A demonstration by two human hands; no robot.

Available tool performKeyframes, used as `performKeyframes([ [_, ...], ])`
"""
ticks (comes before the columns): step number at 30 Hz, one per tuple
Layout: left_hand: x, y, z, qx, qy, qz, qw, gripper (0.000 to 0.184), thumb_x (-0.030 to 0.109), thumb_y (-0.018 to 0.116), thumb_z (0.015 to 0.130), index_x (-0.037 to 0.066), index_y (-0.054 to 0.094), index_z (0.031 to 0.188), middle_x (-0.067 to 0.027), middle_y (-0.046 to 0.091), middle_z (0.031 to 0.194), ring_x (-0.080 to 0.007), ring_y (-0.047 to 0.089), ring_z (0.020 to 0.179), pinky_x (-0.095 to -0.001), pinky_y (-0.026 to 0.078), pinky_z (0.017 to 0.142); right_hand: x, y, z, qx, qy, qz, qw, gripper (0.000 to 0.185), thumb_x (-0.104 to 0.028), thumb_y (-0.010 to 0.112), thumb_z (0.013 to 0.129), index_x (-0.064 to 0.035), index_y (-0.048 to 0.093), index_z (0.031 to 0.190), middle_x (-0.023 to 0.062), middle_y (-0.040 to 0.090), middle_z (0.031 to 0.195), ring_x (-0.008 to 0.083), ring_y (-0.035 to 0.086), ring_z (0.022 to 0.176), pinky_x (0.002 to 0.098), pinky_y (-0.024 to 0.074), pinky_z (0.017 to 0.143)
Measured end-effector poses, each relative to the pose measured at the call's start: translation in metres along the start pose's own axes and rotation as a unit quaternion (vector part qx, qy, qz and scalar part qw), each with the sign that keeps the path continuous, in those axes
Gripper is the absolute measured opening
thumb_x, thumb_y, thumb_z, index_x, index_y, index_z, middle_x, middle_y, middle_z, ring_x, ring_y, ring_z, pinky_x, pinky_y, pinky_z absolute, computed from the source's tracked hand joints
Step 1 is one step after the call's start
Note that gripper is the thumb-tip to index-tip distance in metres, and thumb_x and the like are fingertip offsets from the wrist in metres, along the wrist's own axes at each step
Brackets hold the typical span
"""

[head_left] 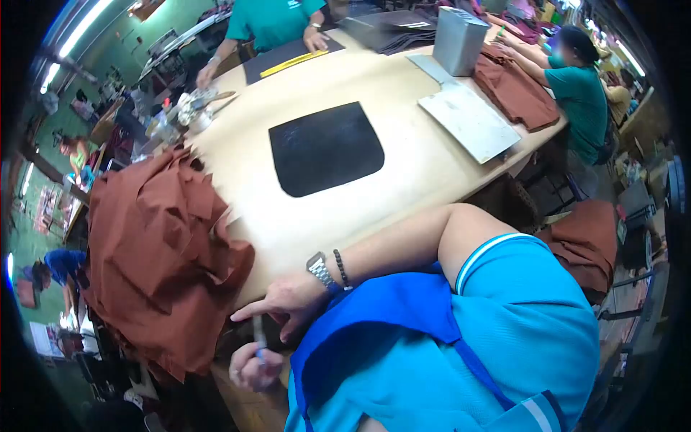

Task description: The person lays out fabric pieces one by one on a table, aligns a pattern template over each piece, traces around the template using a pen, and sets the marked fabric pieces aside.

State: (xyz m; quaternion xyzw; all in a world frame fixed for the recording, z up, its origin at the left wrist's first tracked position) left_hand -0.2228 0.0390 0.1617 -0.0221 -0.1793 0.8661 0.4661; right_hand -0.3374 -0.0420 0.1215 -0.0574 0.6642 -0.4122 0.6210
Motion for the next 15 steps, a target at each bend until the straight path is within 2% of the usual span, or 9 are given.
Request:
performKeyframes([
  [2,0.025,0.063,0.029,-0.147,0.002,-0.194,0.970,0.021,0.015,0.071,0.081,0.011,0.051,0.087,-0.0091,0.064,0.078,-0.0242,0.062,0.059,-0.0307,0.051,0.051,0.010,-0.010,-0.022,0.069,-0.063,-0.016,0.996,0.042,-0.026,0.069,0.082,-0.0154,0.059,0.122,0.0123,0.067,0.076,0.0340,0.067,0.072,0.0434,0.0514,0.066],
  [4,0.021,0.107,0.031,-0.089,-0.017,-0.236,0.967,0.027,0.017,0.070,0.082,0.008,0.053,0.101,-0.0129,0.064,0.086,-0.0285,0.065,0.069,-0.0356,0.053,0.058,0.043,-0.033,-0.068,0.147,0.000,-0.111,0.983,0.022,-0.022,0.066,0.083,-0.0128,0.065,0.103,0.0133,0.067,0.079,0.0339,0.066,0.074,0.0422,0.0512,0.067],
  [5,0.012,0.133,0.030,-0.068,-0.022,-0.234,0.970,0.032,0.019,0.069,0.083,0.005,0.053,0.106,-0.0168,0.063,0.097,-0.0342,0.065,0.084,-0.0418,0.054,0.074,0.056,-0.054,-0.101,0.193,0.009,-0.081,0.978,0.017,-0.018,0.060,0.085,-0.0117,0.066,0.100,0.0130,0.067,0.083,0.0331,0.066,0.077,0.0406,0.0512,0.069],
  [6,-0.005,0.171,0.027,-0.123,-0.085,-0.214,0.965,0.045,0.025,0.069,0.084,0.001,0.051,0.117,-0.0216,0.057,0.119,-0.0401,0.057,0.109,-0.0469,0.046,0.095,0.077,-0.075,-0.140,0.247,0.083,-0.072,0.963,0.017,-0.017,0.054,0.089,-0.0116,0.066,0.100,0.0123,0.068,0.088,0.0309,0.066,0.079,0.0392,0.0514,0.070],
  [7,-0.023,0.212,0.023,-0.215,-0.138,-0.162,0.953,0.054,0.032,0.067,0.086,0.002,0.047,0.127,-0.0233,0.049,0.131,-0.0420,0.047,0.121,-0.0508,0.038,0.102,0.084,-0.097,-0.180,0.295,0.105,-0.136,0.940,0.019,-0.020,0.056,0.089,-0.0108,0.066,0.102,0.0124,0.068,0.091,0.0292,0.066,0.081,0.0379,0.0519,0.071],
  [8,-0.043,0.246,0.012,-0.303,-0.192,-0.107,0.927,0.064,0.038,0.065,0.088,0.003,0.043,0.137,-0.0249,0.040,0.143,-0.0439,0.037,0.133,-0.0547,0.031,0.109,0.138,-0.104,-0.233,0.345,0.297,0.070,0.888,0.021,-0.017,0.057,0.090,-0.0076,0.065,0.108,0.0139,0.067,0.093,0.0277,0.066,0.084,0.0364,0.0527,0.073],
  [9,-0.053,0.266,0.002,-0.344,-0.213,-0.051,0.913,0.068,0.043,0.062,0.088,0.005,0.040,0.140,-0.0245,0.034,0.147,-0.0436,0.031,0.137,-0.0573,0.026,0.110,0.117,-0.125,-0.270,0.405,0.228,-0.114,0.878,0.021,-0.011,0.059,0.091,-0.0027,0.064,0.110,0.0150,0.067,0.095,0.0276,0.066,0.087,0.0344,0.0531,0.076],
  [10,-0.064,0.284,-0.011,-0.383,-0.236,0.004,0.893,0.071,0.047,0.060,0.089,0.007,0.037,0.144,-0.0241,0.027,0.151,-0.0433,0.024,0.140,-0.0599,0.022,0.111,0.107,-0.135,-0.303,0.469,0.209,-0.209,0.832,0.019,-0.021,0.063,0.091,-0.0065,0.065,0.101,0.0110,0.069,0.090,0.0289,0.066,0.088,0.0361,0.0525,0.076],
  [15,-0.065,0.325,-0.029,-0.505,-0.229,0.105,0.826,0.077,0.061,0.052,0.089,0.015,0.037,0.148,-0.0207,0.018,0.158,-0.0426,0.016,0.145,-0.0678,0.013,0.111,0.126,-0.109,-0.360,0.427,0.310,-0.274,0.804,0.039,-0.031,0.066,0.088,-0.0118,0.058,0.122,0.0101,0.066,0.119,0.0300,0.054,0.123,0.0446,0.0412,0.101],
])
Point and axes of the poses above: each hand's wrist, its own z-axis towards the middle knuckle, its own y-axis out of the palm, x = y × z, the point moved 10 cm from there along z, towards the middle knuckle
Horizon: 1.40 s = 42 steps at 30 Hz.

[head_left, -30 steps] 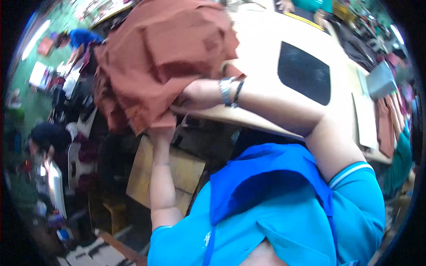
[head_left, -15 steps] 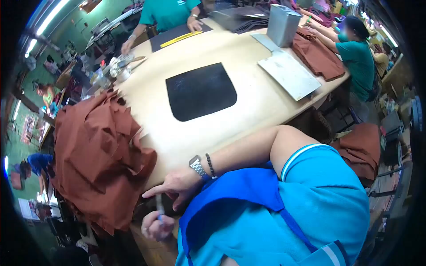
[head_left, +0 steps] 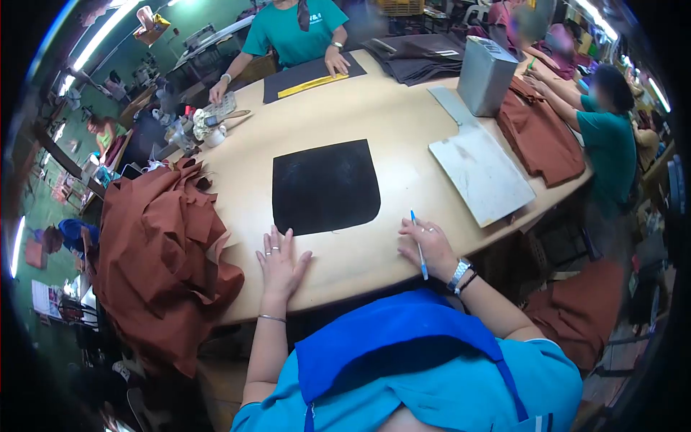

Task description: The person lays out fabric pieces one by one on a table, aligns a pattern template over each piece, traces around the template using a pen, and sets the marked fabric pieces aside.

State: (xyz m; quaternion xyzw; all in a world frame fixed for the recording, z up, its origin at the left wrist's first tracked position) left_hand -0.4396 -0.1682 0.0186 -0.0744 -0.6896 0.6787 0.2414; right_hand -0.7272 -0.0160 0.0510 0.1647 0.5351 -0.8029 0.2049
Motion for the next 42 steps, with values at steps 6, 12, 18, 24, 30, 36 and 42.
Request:
performKeyframes([
  [6,0.015,-0.001,-0.011,-0.018,-0.002,0.020,1.000,0.086,0.068,0.054,0.083,0.015,0.037,0.148,-0.0184,0.021,0.157,-0.0405,0.016,0.145,-0.0694,0.011,0.110,-0.004,0.032,0.035,-0.089,0.032,-0.047,0.994,0.050,-0.041,0.067,0.086,-0.0138,0.054,0.126,0.0120,0.049,0.143,0.0300,0.042,0.135,0.0578,0.0266,0.109],
  [12,0.022,-0.005,-0.014,-0.031,-0.028,0.007,0.999,0.087,0.065,0.062,0.079,0.016,0.039,0.147,-0.0178,0.023,0.157,-0.0391,0.017,0.146,-0.0687,0.011,0.110,0.000,0.048,0.063,-0.107,0.036,-0.055,0.992,0.050,-0.044,0.063,0.089,-0.0140,0.054,0.128,0.0125,0.047,0.145,0.0300,0.040,0.136,0.0607,0.0253,0.110],
  [18,0.024,-0.004,-0.011,-0.030,-0.033,-0.009,0.999,0.078,0.053,0.066,0.082,0.016,0.041,0.145,-0.0170,0.023,0.157,-0.0377,0.016,0.146,-0.0673,0.010,0.111,0.025,0.006,0.059,-0.030,0.036,-0.077,0.996,0.046,-0.043,0.064,0.089,-0.0123,0.056,0.123,0.0126,0.053,0.137,0.0287,0.048,0.129,0.0568,0.0317,0.106],
  [24,0.020,0.000,-0.011,-0.029,-0.035,-0.010,0.999,0.074,0.048,0.066,0.083,0.016,0.041,0.146,-0.0148,0.022,0.158,-0.0365,0.015,0.147,-0.0668,0.011,0.112,0.173,-0.160,0.028,0.109,0.282,-0.281,0.911,0.043,-0.040,0.065,0.088,-0.0106,0.058,0.119,0.0153,0.064,0.116,0.0318,0.062,0.107,0.0442,0.0476,0.091],
  [30,0.022,-0.003,-0.013,-0.013,-0.024,-0.018,0.999,0.074,0.047,0.066,0.084,0.015,0.041,0.146,-0.0140,0.022,0.158,-0.0366,0.015,0.147,-0.0666,0.011,0.112,0.275,-0.206,-0.043,0.022,0.507,-0.228,0.831,0.063,-0.052,0.072,0.079,-0.0088,0.059,0.123,0.0182,0.066,0.115,0.0335,0.063,0.108,0.0421,0.0488,0.093],
  [36,0.023,-0.007,-0.013,-0.021,-0.026,-0.030,0.999,0.073,0.048,0.064,0.085,0.015,0.040,0.146,-0.0161,0.023,0.157,-0.0375,0.015,0.147,-0.0667,0.010,0.112,0.271,-0.219,-0.031,0.027,0.501,-0.204,0.841,0.070,-0.045,0.084,0.068,-0.0085,0.060,0.123,0.0173,0.065,0.120,0.0315,0.061,0.112,0.0399,0.0474,0.098],
  [42,0.022,-0.008,-0.014,-0.016,-0.018,-0.033,0.999,0.073,0.050,0.063,0.085,0.015,0.041,0.146,-0.0185,0.023,0.156,-0.0395,0.016,0.146,-0.0671,0.011,0.111,0.243,-0.248,-0.001,0.030,0.441,-0.223,0.869,0.068,-0.038,0.087,0.065,-0.0059,0.061,0.119,0.0164,0.066,0.113,0.0301,0.062,0.108,0.0388,0.0482,0.094],
])
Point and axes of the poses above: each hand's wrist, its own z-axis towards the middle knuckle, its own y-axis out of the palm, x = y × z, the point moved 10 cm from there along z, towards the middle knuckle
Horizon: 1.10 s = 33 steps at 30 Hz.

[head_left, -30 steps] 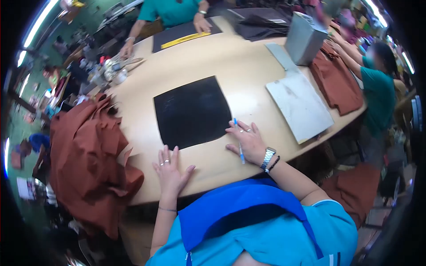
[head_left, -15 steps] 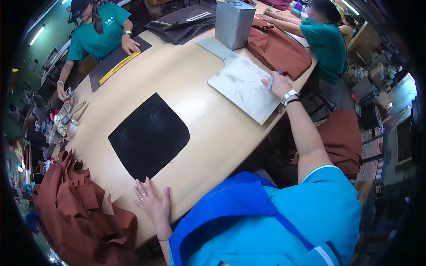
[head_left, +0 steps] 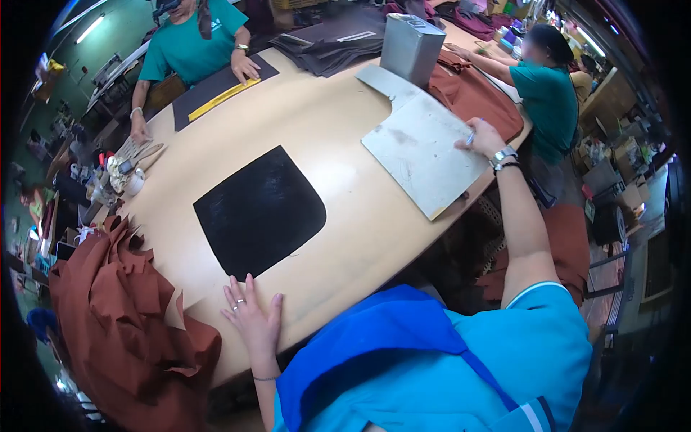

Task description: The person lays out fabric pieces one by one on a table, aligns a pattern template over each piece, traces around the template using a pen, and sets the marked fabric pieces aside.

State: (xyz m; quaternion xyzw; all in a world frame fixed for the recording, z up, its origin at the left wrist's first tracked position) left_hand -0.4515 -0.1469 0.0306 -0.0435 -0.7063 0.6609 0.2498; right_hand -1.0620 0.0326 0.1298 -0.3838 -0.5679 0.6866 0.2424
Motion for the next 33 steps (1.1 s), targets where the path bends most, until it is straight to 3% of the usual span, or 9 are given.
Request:
performKeyframes([
  [7,0.002,-0.005,0.001,0.022,0.015,0.000,1.000,0.073,0.052,0.064,0.083,0.014,0.045,0.142,-0.0193,0.028,0.153,-0.0399,0.022,0.143,-0.0695,0.016,0.108,-0.120,-0.133,-0.077,0.210,-0.340,0.012,0.917,0.038,-0.022,0.073,0.084,-0.0052,0.057,0.114,0.0129,0.065,0.103,0.0271,0.062,0.096,0.0392,0.0479,0.088],
  [9,0.002,-0.010,0.002,0.033,0.030,-0.008,0.999,0.071,0.052,0.065,0.082,0.014,0.047,0.139,-0.0187,0.035,0.148,-0.0397,0.027,0.141,-0.0702,0.022,0.105,-0.102,-0.155,-0.075,0.230,-0.280,0.041,0.931,0.040,-0.014,0.071,0.086,0.0004,0.059,0.121,0.0118,0.064,0.115,0.0210,0.060,0.108,0.0353,0.0455,0.096],
  [10,0.001,-0.011,-0.001,0.044,0.033,0.005,0.998,0.070,0.051,0.065,0.083,0.014,0.047,0.139,-0.0167,0.032,0.150,-0.0359,0.026,0.141,-0.0687,0.021,0.106,-0.077,-0.156,-0.061,0.191,-0.244,0.128,0.942,0.047,-0.016,0.067,0.090,0.0001,0.052,0.132,0.0140,0.057,0.132,0.0230,0.052,0.123,0.0345,0.0387,0.106],
  [13,-0.007,-0.004,-0.001,0.046,0.042,0.008,0.998,0.068,0.052,0.064,0.084,0.017,0.047,0.139,-0.0168,0.032,0.151,-0.0353,0.026,0.142,-0.0681,0.024,0.105,0.004,-0.126,-0.015,0.094,-0.106,0.422,0.896,0.056,-0.024,0.064,0.094,0.0009,0.043,0.140,0.0122,0.050,0.139,0.0236,0.047,0.126,0.0372,0.0353,0.109],
  [18,-0.007,-0.035,-0.018,0.182,0.109,-0.044,0.976,0.059,0.043,0.069,0.082,0.017,0.054,0.133,-0.0159,0.040,0.147,-0.0327,0.039,0.136,-0.0603,0.030,0.105,0.125,-0.013,0.051,0.081,-0.025,0.377,0.922,0.054,-0.032,0.064,0.094,0.0018,0.050,0.134,0.0108,0.057,0.128,0.0200,0.056,0.112,0.0353,0.0438,0.097],
  [20,-0.010,-0.071,-0.027,0.235,0.123,-0.034,0.964,0.052,0.039,0.070,0.082,0.016,0.059,0.127,-0.0152,0.048,0.141,-0.0320,0.046,0.130,-0.0571,0.032,0.104,0.136,0.041,0.039,0.008,-0.024,0.464,0.885,0.051,-0.025,0.066,0.093,0.0037,0.049,0.132,0.0112,0.059,0.122,0.0206,0.058,0.109,0.0334,0.0447,0.096],
  [22,-0.029,-0.124,-0.034,0.300,0.118,-0.010,0.946,0.045,0.036,0.072,0.082,0.015,0.063,0.120,-0.0142,0.055,0.133,-0.0316,0.052,0.124,-0.0541,0.035,0.102,0.175,0.071,0.036,0.084,0.041,0.387,0.917,0.049,-0.017,0.067,0.092,0.0046,0.047,0.131,0.0105,0.060,0.118,0.0198,0.058,0.104,0.0316,0.0451,0.094],
  [27,-0.128,-0.237,-0.066,0.460,-0.140,0.136,0.866,0.040,0.039,0.072,0.079,0.012,0.063,0.107,-0.0085,0.063,0.106,-0.0295,0.059,0.106,-0.0446,0.046,0.085,0.120,0.070,-0.001,0.158,-0.055,0.328,0.930,0.047,-0.011,0.064,0.093,0.0020,0.045,0.135,0.0109,0.056,0.123,0.0190,0.053,0.112,0.0309,0.0434,0.097],
  [33,-0.214,-0.234,-0.074,0.283,-0.317,0.076,0.902,0.034,0.040,0.072,0.078,0.009,0.062,0.089,-0.0127,0.068,0.087,-0.0344,0.066,0.084,-0.0455,0.053,0.074,-0.057,0.062,-0.088,0.153,-0.258,0.181,0.937,0.042,-0.004,0.063,0.090,0.0009,0.052,0.130,0.0152,0.059,0.128,0.0267,0.055,0.119,0.0370,0.0429,0.101],
])
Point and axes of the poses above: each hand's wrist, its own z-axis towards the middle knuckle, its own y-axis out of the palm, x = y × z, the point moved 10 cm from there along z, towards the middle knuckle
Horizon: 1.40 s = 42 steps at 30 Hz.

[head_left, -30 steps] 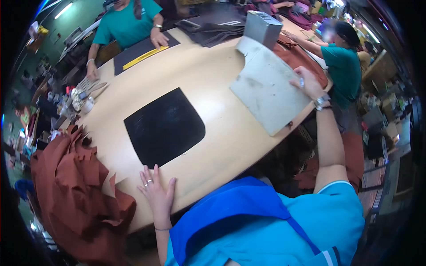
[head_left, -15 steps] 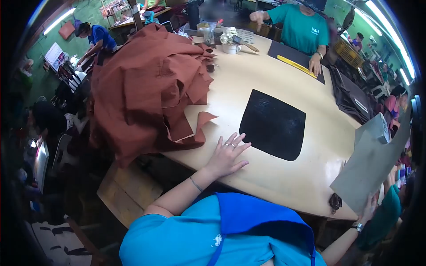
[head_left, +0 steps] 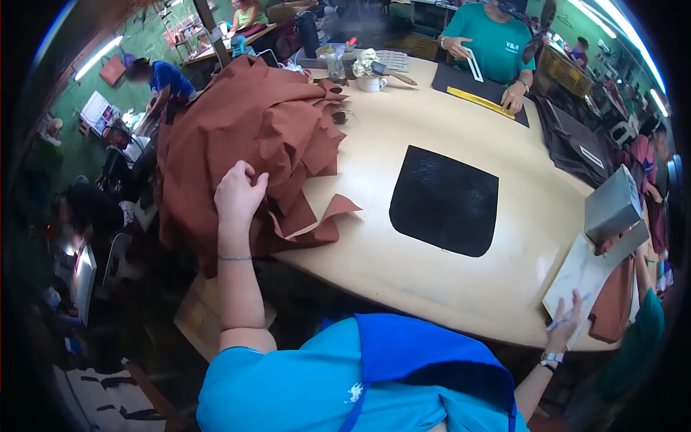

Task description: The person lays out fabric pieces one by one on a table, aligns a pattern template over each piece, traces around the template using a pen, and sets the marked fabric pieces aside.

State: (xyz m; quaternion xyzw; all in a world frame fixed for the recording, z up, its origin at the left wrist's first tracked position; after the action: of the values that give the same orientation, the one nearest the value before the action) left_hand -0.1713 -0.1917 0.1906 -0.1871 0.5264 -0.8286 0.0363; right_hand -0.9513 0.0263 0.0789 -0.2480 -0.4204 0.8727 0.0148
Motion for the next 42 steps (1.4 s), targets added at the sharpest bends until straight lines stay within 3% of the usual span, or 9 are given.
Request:
performKeyframes([
  [9,0.011,-0.001,0.006,0.000,0.013,0.105,0.994,0.027,0.029,0.062,0.075,0.004,0.064,0.085,-0.0202,0.069,0.083,-0.0399,0.067,0.080,-0.0492,0.054,0.075,-0.145,0.067,-0.023,-0.160,-0.091,0.128,0.974,0.039,0.000,0.072,0.079,-0.0020,0.060,0.115,0.0211,0.061,0.122,0.0364,0.056,0.119,0.0417,0.0462,0.099],
  [13,0.023,0.009,0.020,-0.087,0.064,-0.088,0.990,0.017,0.019,0.061,0.078,0.003,0.064,0.079,-0.0156,0.066,0.072,-0.0292,0.064,0.065,-0.0391,0.053,0.068,-0.147,0.081,-0.034,-0.191,-0.097,0.146,0.966,0.040,0.000,0.072,0.078,-0.0035,0.059,0.116,0.0205,0.060,0.126,0.0362,0.057,0.117,0.0409,0.0456,0.100],
  [16,0.087,0.026,0.000,-0.169,-0.065,-0.528,0.829,0.026,0.017,0.060,0.087,0.000,0.060,0.107,-0.0021,0.064,0.095,-0.0107,0.060,0.080,-0.0265,0.051,0.070,-0.154,0.090,-0.037,-0.197,-0.098,0.148,0.964,0.040,-0.001,0.073,0.079,-0.0042,0.059,0.116,0.0195,0.060,0.126,0.0357,0.057,0.117,0.0407,0.0453,0.100],
  [20,0.238,0.070,-0.056,-0.262,0.030,-0.703,0.660,0.033,0.022,0.051,0.100,0.007,0.048,0.129,-0.0104,0.056,0.122,-0.0190,0.058,0.106,-0.0323,0.047,0.093,-0.167,0.091,-0.031,-0.142,-0.096,0.176,0.969,0.038,-0.005,0.073,0.080,-0.0051,0.060,0.115,0.0181,0.062,0.124,0.0354,0.059,0.112,0.0411,0.0462,0.098],
  [24,0.281,0.137,-0.136,-0.283,0.439,-0.295,0.800,0.067,0.029,0.065,0.090,0.005,0.036,0.145,-0.0168,0.033,0.152,-0.0344,0.029,0.142,-0.0480,0.025,0.115,-0.168,0.073,-0.024,-0.080,-0.086,0.206,0.971,0.038,-0.006,0.073,0.080,-0.0058,0.060,0.116,0.0194,0.062,0.123,0.0354,0.061,0.110,0.0407,0.0473,0.096],
  [27,0.243,0.182,-0.167,-0.346,0.411,-0.150,0.830,0.077,0.050,0.070,0.081,0.013,0.044,0.143,-0.0173,0.033,0.152,-0.0340,0.024,0.145,-0.0632,0.020,0.112,-0.168,0.069,-0.030,-0.080,-0.084,0.214,0.970,0.037,-0.007,0.074,0.080,-0.0062,0.060,0.115,0.0200,0.063,0.122,0.0336,0.061,0.111,0.0406,0.0465,0.097],
  [30,0.230,0.172,-0.172,-0.301,0.409,-0.164,0.845,0.073,0.053,0.074,0.075,0.012,0.055,0.133,-0.0145,0.036,0.152,-0.0340,0.026,0.144,-0.0634,0.018,0.113,-0.182,0.077,-0.033,-0.116,-0.116,0.214,0.963,0.037,-0.008,0.075,0.079,-0.0078,0.061,0.113,0.0191,0.064,0.121,0.0305,0.061,0.112,0.0403,0.0448,0.099],
  [36,0.235,0.158,-0.186,-0.167,0.465,-0.252,0.832,0.031,0.027,0.073,0.082,0.009,0.066,0.106,-0.0091,0.065,0.118,-0.0293,0.060,0.114,-0.0453,0.045,0.096,-0.253,0.118,-0.047,-0.208,-0.218,0.178,0.937,0.036,-0.023,0.072,0.084,-0.0152,0.060,0.117,0.0088,0.060,0.129,0.0268,0.056,0.121,0.0572,0.0334,0.107],
  [42,0.260,0.121,-0.196,-0.141,0.468,-0.293,0.822,0.021,0.023,0.072,0.085,0.007,0.059,0.089,-0.0079,0.062,0.082,-0.0277,0.064,0.074,-0.0367,0.051,0.064,-0.304,0.142,-0.045,-0.136,-0.272,0.139,0.942,0.036,-0.014,0.064,0.081,-0.0194,0.062,0.116,0.0020,0.066,0.114,0.0208,0.061,0.111,0.0657,0.0254,0.108],
])
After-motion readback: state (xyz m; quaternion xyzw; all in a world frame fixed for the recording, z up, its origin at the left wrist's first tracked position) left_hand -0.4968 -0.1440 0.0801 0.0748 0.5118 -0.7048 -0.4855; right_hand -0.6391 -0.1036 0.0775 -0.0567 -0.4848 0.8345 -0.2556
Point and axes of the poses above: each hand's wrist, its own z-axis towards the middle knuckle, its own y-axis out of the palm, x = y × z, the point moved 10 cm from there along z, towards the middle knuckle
